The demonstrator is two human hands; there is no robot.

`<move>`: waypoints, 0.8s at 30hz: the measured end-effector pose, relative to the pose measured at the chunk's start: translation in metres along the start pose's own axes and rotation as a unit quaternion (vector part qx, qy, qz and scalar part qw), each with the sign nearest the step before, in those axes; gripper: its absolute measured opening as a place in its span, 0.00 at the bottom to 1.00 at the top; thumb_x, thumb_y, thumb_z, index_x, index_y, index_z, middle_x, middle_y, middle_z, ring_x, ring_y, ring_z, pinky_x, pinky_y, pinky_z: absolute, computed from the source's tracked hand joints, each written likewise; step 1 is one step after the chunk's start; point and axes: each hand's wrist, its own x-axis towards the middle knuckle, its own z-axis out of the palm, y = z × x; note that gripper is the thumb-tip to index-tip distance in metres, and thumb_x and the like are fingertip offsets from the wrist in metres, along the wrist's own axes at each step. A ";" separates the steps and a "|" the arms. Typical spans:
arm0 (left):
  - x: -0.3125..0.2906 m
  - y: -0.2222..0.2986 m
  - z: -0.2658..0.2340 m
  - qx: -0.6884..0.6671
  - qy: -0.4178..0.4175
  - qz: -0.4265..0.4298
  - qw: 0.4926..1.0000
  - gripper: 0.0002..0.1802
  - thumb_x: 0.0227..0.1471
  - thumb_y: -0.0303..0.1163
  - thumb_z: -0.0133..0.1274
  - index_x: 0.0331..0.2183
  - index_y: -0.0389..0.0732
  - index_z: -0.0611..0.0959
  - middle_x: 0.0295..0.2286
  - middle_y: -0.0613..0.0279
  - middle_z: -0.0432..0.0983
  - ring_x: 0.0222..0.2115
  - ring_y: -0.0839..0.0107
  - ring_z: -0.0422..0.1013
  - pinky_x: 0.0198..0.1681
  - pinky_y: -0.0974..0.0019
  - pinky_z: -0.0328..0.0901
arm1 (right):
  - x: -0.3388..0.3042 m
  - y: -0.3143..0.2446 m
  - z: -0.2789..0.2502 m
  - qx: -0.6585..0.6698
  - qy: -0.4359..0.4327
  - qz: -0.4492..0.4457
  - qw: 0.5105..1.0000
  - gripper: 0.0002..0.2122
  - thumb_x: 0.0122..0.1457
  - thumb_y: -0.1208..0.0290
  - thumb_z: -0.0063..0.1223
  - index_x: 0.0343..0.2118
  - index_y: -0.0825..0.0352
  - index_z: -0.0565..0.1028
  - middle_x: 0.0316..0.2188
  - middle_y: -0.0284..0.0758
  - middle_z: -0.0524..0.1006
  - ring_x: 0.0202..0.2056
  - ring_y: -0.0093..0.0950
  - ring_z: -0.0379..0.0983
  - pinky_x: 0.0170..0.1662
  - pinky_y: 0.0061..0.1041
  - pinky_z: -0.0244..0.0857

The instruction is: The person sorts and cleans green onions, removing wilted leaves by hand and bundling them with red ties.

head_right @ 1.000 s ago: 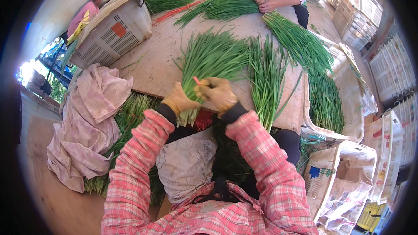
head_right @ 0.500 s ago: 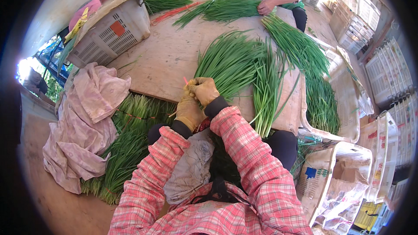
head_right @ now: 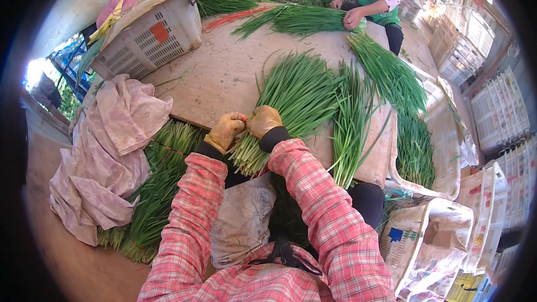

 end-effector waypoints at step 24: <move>0.020 -0.051 0.024 -0.130 0.216 0.144 0.957 0.14 0.45 0.15 0.54 0.36 0.34 0.73 0.29 0.58 0.77 0.30 0.71 0.74 0.35 0.70 0.70 | 0.017 -0.017 0.001 -0.388 -0.103 0.026 0.916 0.11 0.53 0.63 0.50 0.32 0.61 0.81 0.34 0.35 0.79 0.38 0.33 0.75 0.40 0.27 0.69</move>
